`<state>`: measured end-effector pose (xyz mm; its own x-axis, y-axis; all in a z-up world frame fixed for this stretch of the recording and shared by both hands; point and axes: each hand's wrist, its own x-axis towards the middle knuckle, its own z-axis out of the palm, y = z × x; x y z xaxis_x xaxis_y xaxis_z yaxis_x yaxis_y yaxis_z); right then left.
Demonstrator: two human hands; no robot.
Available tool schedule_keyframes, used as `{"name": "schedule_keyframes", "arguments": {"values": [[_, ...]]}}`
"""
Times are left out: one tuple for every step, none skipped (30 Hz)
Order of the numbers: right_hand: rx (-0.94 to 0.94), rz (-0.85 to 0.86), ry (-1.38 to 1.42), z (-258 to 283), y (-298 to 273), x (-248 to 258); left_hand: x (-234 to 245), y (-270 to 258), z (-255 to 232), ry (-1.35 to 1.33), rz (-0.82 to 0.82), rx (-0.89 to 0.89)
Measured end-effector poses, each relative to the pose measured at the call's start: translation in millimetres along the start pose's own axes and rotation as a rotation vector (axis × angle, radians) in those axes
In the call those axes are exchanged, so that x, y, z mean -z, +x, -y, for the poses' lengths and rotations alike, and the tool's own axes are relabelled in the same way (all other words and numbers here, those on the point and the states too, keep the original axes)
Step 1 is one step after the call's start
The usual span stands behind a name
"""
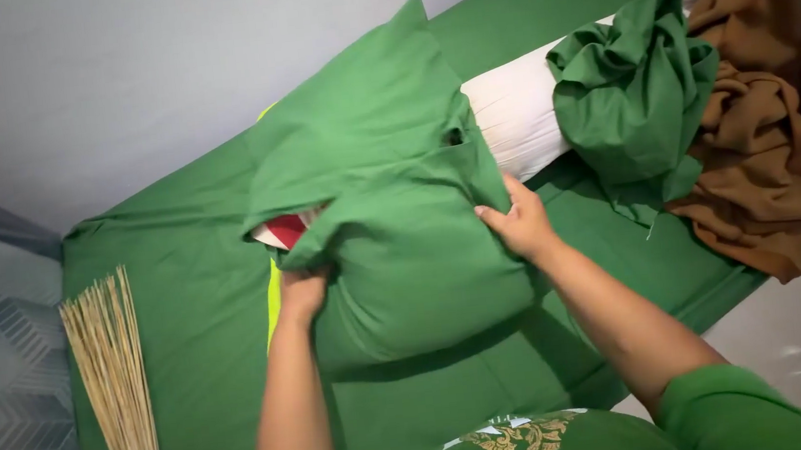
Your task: The person places a green pillowcase over a pillow with an American flag pattern, then repeats the process with a long cylindrical pillow. The person adjusts the fabric to fit snugly around each pillow.
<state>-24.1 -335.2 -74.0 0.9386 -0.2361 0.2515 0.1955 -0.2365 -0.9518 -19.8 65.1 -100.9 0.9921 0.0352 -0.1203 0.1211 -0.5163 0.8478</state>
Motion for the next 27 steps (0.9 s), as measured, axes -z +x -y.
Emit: {"name": "schedule_keyframes", "arguments": {"values": [[0.000,-0.005,-0.001,-1.9,-2.3,-0.4,0.5,11.3,-9.5,0.001,0.004,-0.004],[0.272,-0.041,-0.051,-3.4,-3.5,-0.8,1.3,23.9,-20.4,0.030,-0.065,-0.071],[0.544,-0.078,-0.102,-4.9,-4.2,-1.0,1.9,36.8,-31.9,0.059,-0.134,-0.139],[0.545,-0.084,-0.105,-12.7,-1.6,1.0,4.0,48.0,-39.2,0.059,-0.130,-0.145],[0.528,-0.065,-0.220,-21.1,1.2,3.8,5.2,59.2,-46.7,0.085,-0.199,-0.214],[0.503,-0.041,-0.336,-31.4,0.8,9.8,2.5,66.6,-52.9,0.110,-0.267,-0.276],[0.499,-0.044,-0.339,-46.6,9.6,25.3,4.3,80.4,-36.3,0.110,-0.261,-0.276],[0.495,-0.031,-0.513,-62.9,18.1,42.3,3.8,93.4,-18.8,0.118,-0.281,-0.340],[0.488,-0.016,-0.686,-78.7,26.5,58.9,3.9,106.4,-1.3,0.125,-0.301,-0.405],[0.489,-0.018,-0.690,-77.3,35.0,78.4,2.7,100.4,7.1,0.122,-0.300,-0.407],[0.490,-0.205,-0.897,-74.8,43.5,97.6,2.4,94.5,15.1,0.027,-0.417,-0.282],[0.487,-0.395,-1.097,-72.2,53.1,116.0,3.7,87.8,22.1,-0.064,-0.534,-0.154],[0.487,-0.396,-1.096,-73.5,64.2,130.5,-4.7,70.9,8.0,-0.064,-0.536,-0.155],[0.342,-0.452,-1.053,-75.3,74.1,145.5,-14.5,52.0,-4.2,-0.132,-0.567,-0.291],[0.197,-0.505,-1.006,-77.3,83.5,160.6,-24.6,32.6,-16.0,-0.201,-0.599,-0.426],[0.199,-0.502,-1.006,-86.0,93.2,167.5,-43.3,18.5,-28.8,-0.201,-0.601,-0.424],[0.072,-0.456,-0.806,-94.7,102.7,174.6,-62.3,4.0,-41.7,-0.070,-0.537,-0.515],[-0.052,-0.409,-0.603,-103.2,110.7,182.0,-80.8,-11.1,-55.0,0.063,-0.469,-0.604],[-0.052,-0.408,-0.603,-118.4,118.5,178.6,-97.8,-25.6,-72.8,0.063,-0.470,-0.603],[-0.136,-0.309,-0.543,-134.3,123.4,174.7,-114.3,-41.6,-89.5,0.217,-0.403,-0.580],[-0.219,-0.210,-0.482,-150.3,127.8,170.6,-130.5,-57.7,-106.1,0.369,-0.333,-0.553],[-0.220,-0.209,-0.484,-188.2,132.6,162.0,-144.2,-65.4,-113.3,0.368,-0.332,-0.551],[-0.139,-0.009,-0.392,-226.3,136.7,153.6,-157.7,-73.6,-120.2,0.493,-0.305,-0.659],[-0.056,0.189,-0.296,-265.0,138.8,144.9,-171.1,-83.0,-126.5,0.620,-0.275,-0.764],[-0.059,0.191,-0.297,-241.2,116.7,139.1,-184.7,-87.7,-132.5,0.619,-0.273,-0.761],[0.043,0.678,-0.288,-216.9,94.8,133.2,-197.6,-91.8,-138.8,0.641,-0.171,-0.828],[0.149,1.164,-0.264,-192.6,73.1,127.3,-210.6,-96.0,-145.1,0.662,-0.068,-0.894]]}}
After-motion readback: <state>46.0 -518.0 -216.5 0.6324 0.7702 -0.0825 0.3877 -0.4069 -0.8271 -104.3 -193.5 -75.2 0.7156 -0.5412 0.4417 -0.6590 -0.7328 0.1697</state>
